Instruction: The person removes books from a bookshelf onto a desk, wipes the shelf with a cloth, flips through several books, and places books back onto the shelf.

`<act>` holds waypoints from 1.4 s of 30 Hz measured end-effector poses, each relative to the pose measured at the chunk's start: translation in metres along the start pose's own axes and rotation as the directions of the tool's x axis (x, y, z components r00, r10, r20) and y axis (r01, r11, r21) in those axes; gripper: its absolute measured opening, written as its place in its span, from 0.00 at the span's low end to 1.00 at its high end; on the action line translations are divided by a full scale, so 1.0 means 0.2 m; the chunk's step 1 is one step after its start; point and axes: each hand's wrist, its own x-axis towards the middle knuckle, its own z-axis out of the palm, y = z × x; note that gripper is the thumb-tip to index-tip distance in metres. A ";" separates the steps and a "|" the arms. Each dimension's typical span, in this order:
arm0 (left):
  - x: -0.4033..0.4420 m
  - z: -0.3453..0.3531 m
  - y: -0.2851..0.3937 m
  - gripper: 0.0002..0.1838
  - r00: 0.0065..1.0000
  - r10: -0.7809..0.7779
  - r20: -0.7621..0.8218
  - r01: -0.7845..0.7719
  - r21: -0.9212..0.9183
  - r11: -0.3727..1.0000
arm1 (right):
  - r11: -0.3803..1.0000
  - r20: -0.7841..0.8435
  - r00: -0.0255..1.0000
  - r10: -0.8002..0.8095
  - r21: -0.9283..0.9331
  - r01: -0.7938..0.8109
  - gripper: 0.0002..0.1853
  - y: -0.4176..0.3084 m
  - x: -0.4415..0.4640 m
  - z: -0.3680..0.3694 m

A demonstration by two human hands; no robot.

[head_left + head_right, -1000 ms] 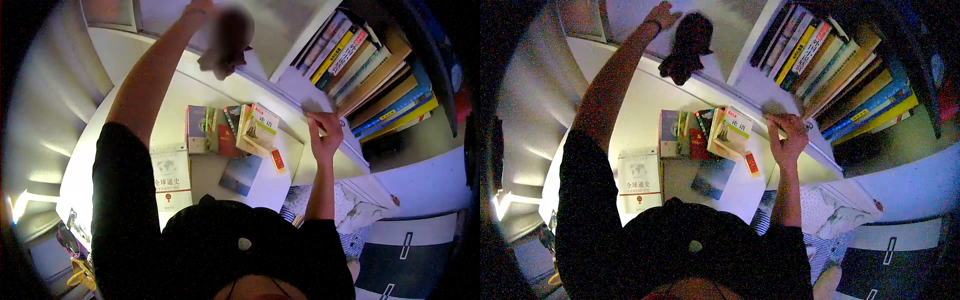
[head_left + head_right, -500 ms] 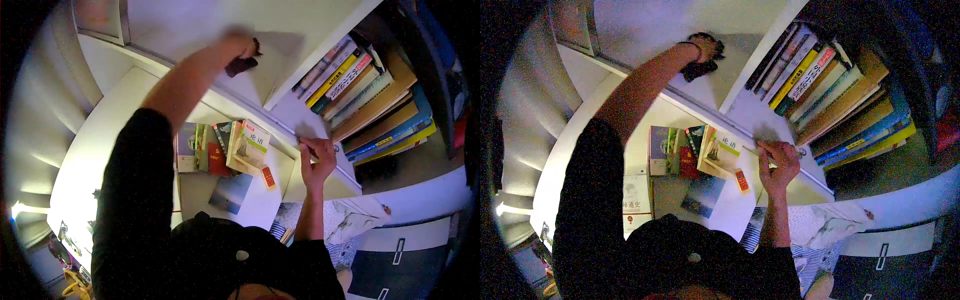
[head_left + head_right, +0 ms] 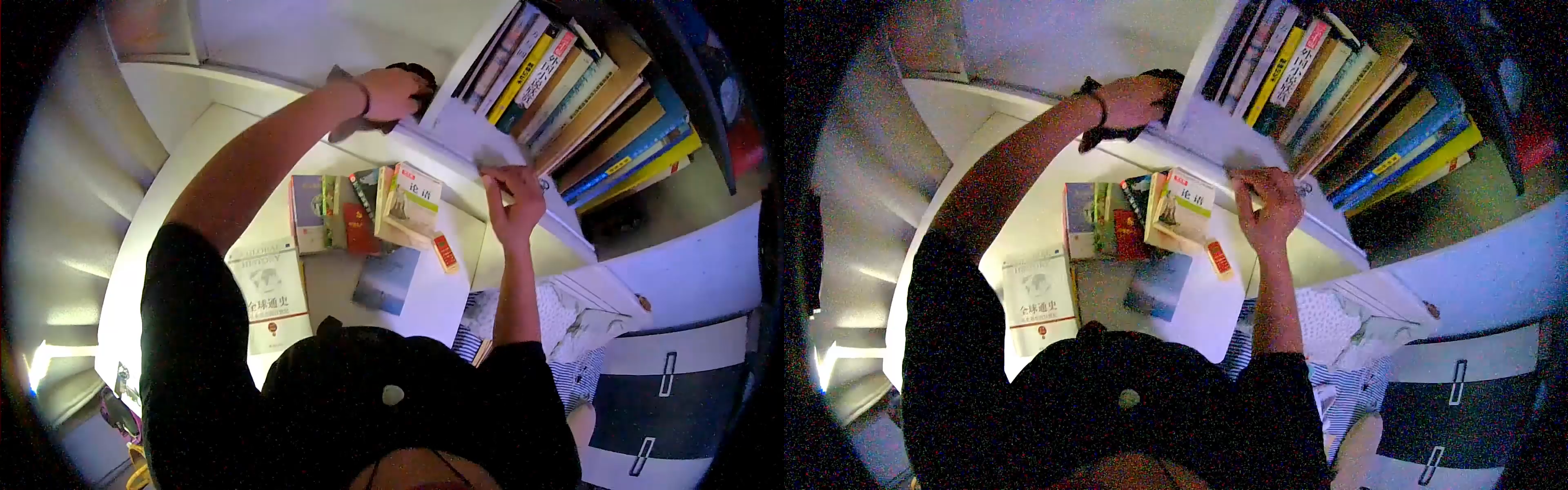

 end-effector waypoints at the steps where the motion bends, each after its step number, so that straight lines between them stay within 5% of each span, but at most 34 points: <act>1: -0.10 0.07 0.00 0.16 0.969 0.075 -0.235 -0.081 -0.016 0.997 | 1.000 0.003 1.000 0.004 0.010 -0.004 0.06 -0.01 0.00 -0.01; 5: -0.38 0.18 0.03 0.09 0.728 0.315 -0.608 -0.291 0.141 0.946 | 1.000 0.002 1.000 -0.006 0.026 0.006 0.07 -0.01 -0.02 -0.03; 7: -0.42 0.14 -0.04 0.12 0.802 0.310 -0.511 -0.169 0.304 0.938 | 0.998 0.016 1.000 -0.018 0.052 0.017 0.07 -0.01 -0.02 -0.04; 8: -0.42 0.18 -0.20 0.13 0.775 0.259 -0.576 -0.094 0.301 0.949 | 0.996 0.017 1.000 0.005 0.084 -0.007 0.07 0.01 -0.03 -0.04; 9: -0.51 0.09 -0.26 0.13 0.882 0.050 -0.468 0.071 0.237 0.969 | 0.996 0.015 1.000 0.004 0.086 -0.005 0.07 0.02 -0.03 -0.04; 10: -0.55 0.15 -0.58 0.13 0.776 0.157 -0.611 0.013 0.265 0.964 | 0.996 0.004 1.000 0.002 0.088 -0.003 0.07 0.02 -0.03 -0.04; 12: -0.80 0.07 -0.98 0.14 0.760 -0.358 -0.543 0.237 -0.282 0.930 | 0.995 -0.013 1.000 0.005 0.101 -0.004 0.06 0.04 -0.04 -0.04; 14: -0.87 0.08 -1.12 0.13 0.645 -0.397 -0.653 0.293 -0.268 0.918 | 0.989 -0.047 0.989 -0.142 0.041 0.144 0.06 0.04 -0.02 -0.03; 16: -0.78 0.13 -1.10 0.14 0.705 -0.251 -0.663 0.251 -0.098 0.963 | 0.996 -0.038 0.996 -0.083 0.038 0.085 0.06 0.01 -0.02 -0.03; 17: -0.69 0.06 -0.74 0.14 0.780 -0.332 -0.531 0.435 0.076 0.897 | 0.999 -0.018 0.999 -0.033 0.029 0.033 0.07 0.00 -0.02 -0.02; 19: -0.41 0.40 -0.48 0.14 0.750 -0.047 -0.660 0.078 0.018 0.997 | 0.996 0.013 0.997 -0.081 -0.020 0.081 0.05 -0.01 0.00 -0.02; 21: -0.36 0.31 0.08 0.12 0.664 0.202 -0.720 -0.100 0.181 0.978 | 0.997 -0.015 0.997 -0.078 -0.010 0.077 0.05 0.00 -0.01 -0.01; 23: -0.34 0.27 0.09 0.11 0.676 0.146 -0.722 -0.176 0.034 0.984 | 0.995 -0.024 0.995 -0.098 0.014 0.099 0.05 -0.01 0.00 -0.01; 24: -0.35 0.27 0.01 0.12 0.617 0.263 -0.742 -0.210 0.167 0.963 | 0.995 -0.031 0.995 -0.099 0.024 0.100 0.06 -0.02 -0.01 -0.02; 26: -0.43 0.22 -0.24 0.13 0.685 0.278 -0.673 -0.083 0.307 0.948 | 0.993 -0.017 0.993 -0.117 0.031 0.118 0.06 -0.03 -0.01 -0.02; 28: -0.55 0.18 -0.56 0.17 0.724 0.050 -0.688 0.112 0.188 0.976 | 0.990 -0.018 0.990 -0.142 0.020 0.143 0.07 -0.04 0.01 -0.02; 29: -0.67 0.01 -0.52 0.19 0.817 -0.093 -0.569 0.229 0.171 0.958 | 0.989 -0.022 0.989 -0.145 0.025 0.146 0.07 -0.03 0.01 -0.02; 32: -0.75 0.12 -1.10 0.22 0.771 -0.121 -0.626 0.431 0.373 0.822 | 0.982 -0.044 0.982 -0.183 -0.064 0.180 0.06 0.00 0.00 0.00; 34: -0.74 0.09 -1.13 0.21 0.749 -0.110 -0.654 0.450 0.380 0.808 | 0.985 -0.042 0.985 -0.167 -0.052 0.165 0.06 0.00 0.00 0.00; 37: -0.69 0.06 -0.95 0.19 0.718 -0.365 -0.593 0.559 0.179 0.810 | 0.986 -0.053 0.985 -0.165 -0.027 0.164 0.06 -0.01 -0.02 0.00; 38: -0.64 0.14 -1.03 0.15 0.620 -0.395 -0.678 0.551 0.018 0.834 | 0.981 -0.088 0.977 -0.195 -0.026 0.193 0.06 -0.01 0.00 0.00; 40: -0.57 0.15 -0.87 0.13 0.584 -0.386 -0.714 0.464 -0.097 0.880 | 0.975 -0.085 0.973 -0.216 -0.065 0.211 0.05 0.01 0.01 0.00; 42: -0.50 0.25 -0.58 0.11 0.493 -0.130 -0.860 0.214 -0.025 0.976 | 0.993 -0.036 0.993 -0.116 -0.024 0.116 0.05 0.01 -0.01 0.01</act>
